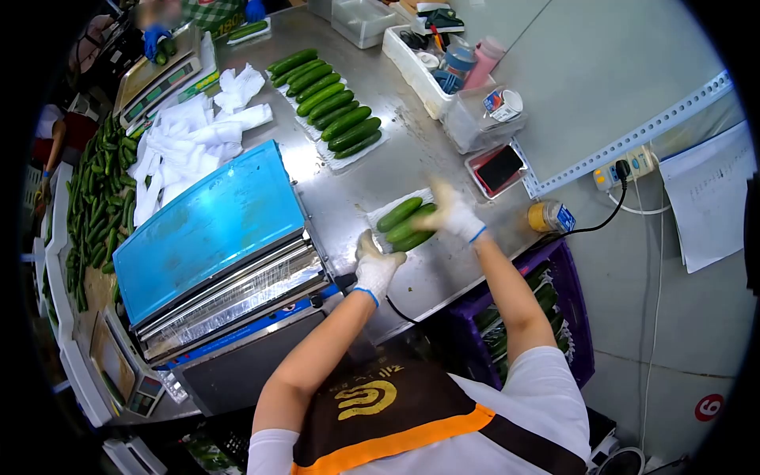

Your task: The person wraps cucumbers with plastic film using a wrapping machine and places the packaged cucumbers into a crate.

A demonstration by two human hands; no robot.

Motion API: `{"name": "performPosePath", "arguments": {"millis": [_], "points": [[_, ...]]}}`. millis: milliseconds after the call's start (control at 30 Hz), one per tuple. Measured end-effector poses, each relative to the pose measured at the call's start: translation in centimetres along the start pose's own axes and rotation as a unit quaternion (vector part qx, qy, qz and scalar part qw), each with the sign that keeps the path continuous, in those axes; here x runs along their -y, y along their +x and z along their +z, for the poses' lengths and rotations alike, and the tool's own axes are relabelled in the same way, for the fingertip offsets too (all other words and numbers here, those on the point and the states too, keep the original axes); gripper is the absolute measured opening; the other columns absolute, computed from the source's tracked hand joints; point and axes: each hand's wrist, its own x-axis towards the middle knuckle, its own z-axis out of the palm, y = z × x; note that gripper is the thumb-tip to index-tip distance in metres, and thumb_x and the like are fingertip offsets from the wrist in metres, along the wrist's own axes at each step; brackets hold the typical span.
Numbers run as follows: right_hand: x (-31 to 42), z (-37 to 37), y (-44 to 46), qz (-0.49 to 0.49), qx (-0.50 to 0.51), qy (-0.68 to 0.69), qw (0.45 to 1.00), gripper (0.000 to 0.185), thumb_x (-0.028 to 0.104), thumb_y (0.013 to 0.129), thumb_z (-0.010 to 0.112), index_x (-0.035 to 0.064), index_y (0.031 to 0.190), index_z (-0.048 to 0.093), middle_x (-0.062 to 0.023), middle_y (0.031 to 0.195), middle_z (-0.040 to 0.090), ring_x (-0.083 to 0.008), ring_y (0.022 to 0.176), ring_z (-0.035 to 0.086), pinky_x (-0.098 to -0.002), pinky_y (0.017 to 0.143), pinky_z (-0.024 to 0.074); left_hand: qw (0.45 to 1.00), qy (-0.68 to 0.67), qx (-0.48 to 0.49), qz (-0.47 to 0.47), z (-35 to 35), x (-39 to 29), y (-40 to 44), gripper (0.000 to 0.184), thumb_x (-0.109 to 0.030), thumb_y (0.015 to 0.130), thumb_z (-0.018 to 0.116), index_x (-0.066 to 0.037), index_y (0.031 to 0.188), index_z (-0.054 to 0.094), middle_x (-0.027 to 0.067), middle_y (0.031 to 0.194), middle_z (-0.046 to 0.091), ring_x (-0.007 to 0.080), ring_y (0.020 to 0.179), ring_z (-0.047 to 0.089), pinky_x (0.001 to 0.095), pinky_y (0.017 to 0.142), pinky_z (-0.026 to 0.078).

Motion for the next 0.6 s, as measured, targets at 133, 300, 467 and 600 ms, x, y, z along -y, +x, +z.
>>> {"name": "performPosePath", "arguments": {"millis": [133, 300, 467, 600], "points": [[-7.1, 2.8, 1.0, 0.028, -0.092, 0.261, 0.961, 0.077, 0.042, 0.081, 0.073, 0.0008, 0.141, 0.046, -0.0227, 0.139, 0.051, -0.0324, 0.128, 0.052, -0.0362, 0.106, 0.0418, 0.998, 0.051, 0.006, -0.023, 0.7, -1.7, 0.6, 0.113, -0.024, 0.058, 0.080, -0.007, 0.151, 0.018, 0.0292, 0.142, 0.034, 0.0414, 0.129, 0.043, 0.0412, 0.107, 0.041], [-5.6, 4.3, 0.1, 0.040, -0.072, 0.153, 0.985, 0.052, 0.044, 0.086, 0.068, 0.0079, 0.123, 0.066, -0.0197, 0.123, 0.060, -0.0292, 0.111, 0.061, -0.0350, 0.098, 0.0454, 0.990, 0.105, 0.053, -0.079, 0.9, -3.0, 1.9, 0.113, -0.029, 0.057, 0.085, -0.014, 0.150, 0.023, 0.0250, 0.136, 0.037, 0.0408, 0.124, 0.048, 0.0413, 0.103, 0.046], [-7.1, 3.8, -1.3, 0.099, -0.049, 0.201, 0.973, 0.049, 0.045, 0.088, 0.066, 0.0034, 0.114, 0.069, -0.0164, 0.116, 0.064, -0.0265, 0.107, 0.061, -0.0336, 0.093, 0.0469, 0.990, 0.134, 0.052, -0.004, 2.3, -1.6, 0.9, 0.104, -0.027, 0.057, 0.085, -0.007, 0.144, 0.033, 0.0305, 0.126, 0.042, 0.0425, 0.113, 0.052, 0.0413, 0.099, 0.048], [-4.0, 0.1, -2.4, 0.109, -0.082, 0.246, 0.959, 0.054, 0.045, 0.088, 0.068, -0.0023, 0.114, 0.068, -0.0175, 0.110, 0.068, -0.0232, 0.103, 0.063, -0.0319, 0.091, 0.0471, 0.991, 0.092, 0.054, 0.086, -1.7, -6.6, -2.1, 0.102, -0.024, 0.057, 0.084, -0.003, 0.142, 0.033, 0.0317, 0.121, 0.044, 0.0446, 0.111, 0.050, 0.0428, 0.098, 0.047]]}}
